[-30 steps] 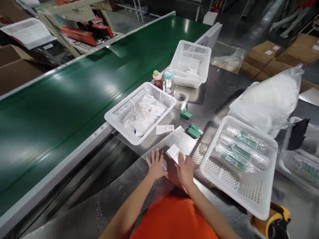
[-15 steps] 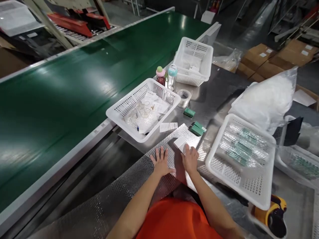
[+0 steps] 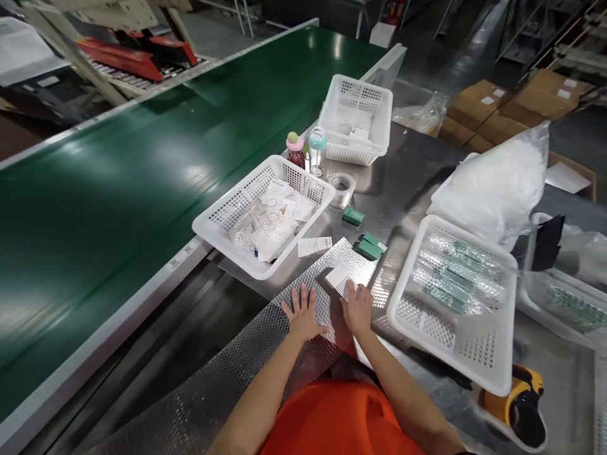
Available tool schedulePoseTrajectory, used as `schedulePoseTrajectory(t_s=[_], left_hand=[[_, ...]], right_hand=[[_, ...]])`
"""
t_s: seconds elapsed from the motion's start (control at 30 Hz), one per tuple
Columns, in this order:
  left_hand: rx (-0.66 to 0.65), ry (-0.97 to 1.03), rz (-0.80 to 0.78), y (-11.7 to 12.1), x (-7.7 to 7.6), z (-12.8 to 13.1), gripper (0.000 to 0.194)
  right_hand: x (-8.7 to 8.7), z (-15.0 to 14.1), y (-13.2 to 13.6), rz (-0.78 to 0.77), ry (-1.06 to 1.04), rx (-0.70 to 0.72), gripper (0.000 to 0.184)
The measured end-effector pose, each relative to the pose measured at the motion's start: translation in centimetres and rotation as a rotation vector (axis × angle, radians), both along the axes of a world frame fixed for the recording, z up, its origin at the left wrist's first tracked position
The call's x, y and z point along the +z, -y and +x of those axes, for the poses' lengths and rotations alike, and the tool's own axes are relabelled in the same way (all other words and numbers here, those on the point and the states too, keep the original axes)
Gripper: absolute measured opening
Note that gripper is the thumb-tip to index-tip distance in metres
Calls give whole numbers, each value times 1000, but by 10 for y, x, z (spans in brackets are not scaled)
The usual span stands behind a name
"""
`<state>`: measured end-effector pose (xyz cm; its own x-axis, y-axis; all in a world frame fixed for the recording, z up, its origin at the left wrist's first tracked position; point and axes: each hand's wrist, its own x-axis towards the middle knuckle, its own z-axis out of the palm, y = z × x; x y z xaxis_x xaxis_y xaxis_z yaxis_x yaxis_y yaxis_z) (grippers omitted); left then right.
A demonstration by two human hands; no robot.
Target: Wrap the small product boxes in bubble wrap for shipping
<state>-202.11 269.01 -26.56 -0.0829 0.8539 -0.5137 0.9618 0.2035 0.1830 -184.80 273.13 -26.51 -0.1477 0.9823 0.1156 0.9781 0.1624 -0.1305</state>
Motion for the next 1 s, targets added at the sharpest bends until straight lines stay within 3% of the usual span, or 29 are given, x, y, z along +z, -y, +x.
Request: schedulePoseTrajectory(t_s=[0.23, 0.4, 0.57, 0.67, 0.73, 0.83, 1.0], left_hand=[[5, -4, -33, -1, 4, 1, 129], [4, -10, -21, 0, 0, 1, 130], [-6, -7, -28, 0, 1, 2, 128], [-12, -11, -27, -1, 2, 3, 126], [-5, -16, -18, -1, 1, 3, 126], [2, -2, -17, -1, -2, 3, 128], [-5, 15, 5, -1, -4, 0, 126]], right_hand=[[5, 1, 1, -82, -46, 16, 50], [26, 0, -7, -141, -84, -10, 51], [49, 3, -72, -236, -104, -361, 41], [50, 7, -110, -308, -73, -495, 39], [48, 11, -123, -347, -51, -536, 37], [49, 17, -125, -363, -8, -510, 36], [61, 25, -121, -348, 59, -336, 33]])
